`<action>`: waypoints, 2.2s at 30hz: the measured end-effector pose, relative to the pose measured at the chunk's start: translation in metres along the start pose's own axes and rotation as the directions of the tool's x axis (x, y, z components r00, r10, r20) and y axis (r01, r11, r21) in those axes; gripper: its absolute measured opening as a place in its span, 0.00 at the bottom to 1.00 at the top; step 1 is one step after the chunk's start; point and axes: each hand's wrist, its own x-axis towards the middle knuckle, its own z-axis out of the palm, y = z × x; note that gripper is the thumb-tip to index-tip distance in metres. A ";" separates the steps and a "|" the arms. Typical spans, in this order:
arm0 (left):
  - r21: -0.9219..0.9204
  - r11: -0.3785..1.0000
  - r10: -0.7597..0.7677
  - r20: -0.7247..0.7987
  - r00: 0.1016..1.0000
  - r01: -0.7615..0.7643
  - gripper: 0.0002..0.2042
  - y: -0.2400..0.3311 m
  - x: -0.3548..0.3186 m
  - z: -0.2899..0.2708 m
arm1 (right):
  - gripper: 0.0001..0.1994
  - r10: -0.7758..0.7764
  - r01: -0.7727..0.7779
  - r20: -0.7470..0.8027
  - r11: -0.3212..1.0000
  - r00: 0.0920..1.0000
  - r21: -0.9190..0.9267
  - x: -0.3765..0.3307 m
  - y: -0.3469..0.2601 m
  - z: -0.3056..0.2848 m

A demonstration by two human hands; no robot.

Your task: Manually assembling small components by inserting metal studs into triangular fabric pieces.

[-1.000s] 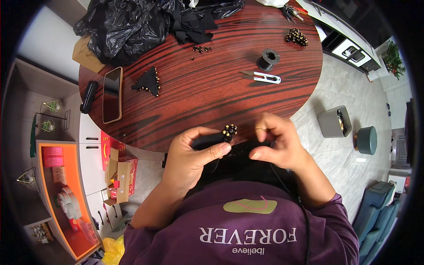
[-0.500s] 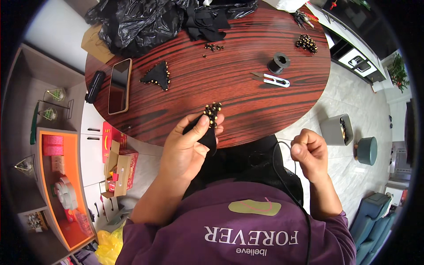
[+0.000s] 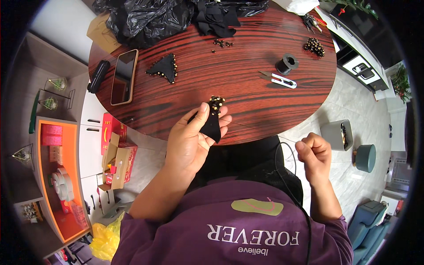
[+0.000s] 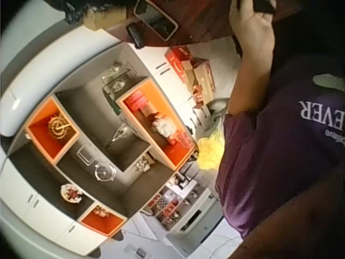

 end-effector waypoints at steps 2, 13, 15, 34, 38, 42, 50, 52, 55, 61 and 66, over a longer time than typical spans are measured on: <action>0.081 0.996 -0.039 0.055 0.998 0.034 0.12 -0.001 0.004 -0.002 | 0.11 -0.002 0.003 0.005 0.997 1.000 -0.079 0.001 -0.014 -0.003; 0.249 0.966 0.046 0.128 0.991 -0.077 0.13 0.000 0.038 0.007 | 0.27 -0.276 0.292 -0.380 0.956 0.883 -0.017 -0.015 -0.102 -0.279; 0.023 0.991 0.127 0.171 0.977 -0.133 0.13 0.008 0.055 -0.001 | 0.24 -0.234 0.351 -0.460 0.917 0.856 0.189 -0.049 -0.111 -0.375; -0.147 0.975 0.137 -0.209 0.968 -0.170 0.21 -0.029 0.011 0.039 | 0.06 -0.013 0.441 -0.784 0.833 0.620 0.335 -0.022 -0.109 -0.469; -0.431 0.888 -0.149 0.053 0.987 0.157 0.18 -0.017 0.014 -0.006 | 0.06 0.047 0.426 -0.814 0.834 0.579 0.351 -0.043 -0.118 -0.471; -0.381 0.924 -0.078 -0.168 0.983 0.009 0.17 -0.039 -0.010 0.051 | 0.07 -0.072 0.475 -0.614 0.707 0.786 0.524 -0.058 -0.098 -0.505; -0.024 0.994 0.107 -0.038 0.994 -0.108 0.18 -0.011 0.003 -0.004 | 0.11 -0.251 0.444 -0.401 0.733 0.881 0.515 -0.072 -0.086 -0.494; -0.016 0.997 0.077 0.033 0.996 -0.077 0.18 -0.002 0.014 -0.014 | 0.12 -0.322 0.461 -0.368 0.794 0.872 0.398 -0.090 -0.087 -0.487; 0.082 0.995 0.046 0.162 0.986 -0.060 0.15 0.009 0.016 0.005 | 0.11 -0.272 0.396 -0.308 0.782 0.912 0.481 -0.132 -0.079 -0.503; 0.378 0.926 -0.099 0.219 0.971 0.009 0.14 0.006 0.005 0.022 | 0.09 -0.201 0.269 -0.180 0.726 0.963 0.633 -0.105 -0.092 -0.458; 0.731 0.666 -0.066 0.252 0.966 -0.146 0.13 -0.008 0.038 0.029 | 0.08 -0.223 0.405 -0.391 0.778 0.893 0.480 -0.177 -0.078 -0.626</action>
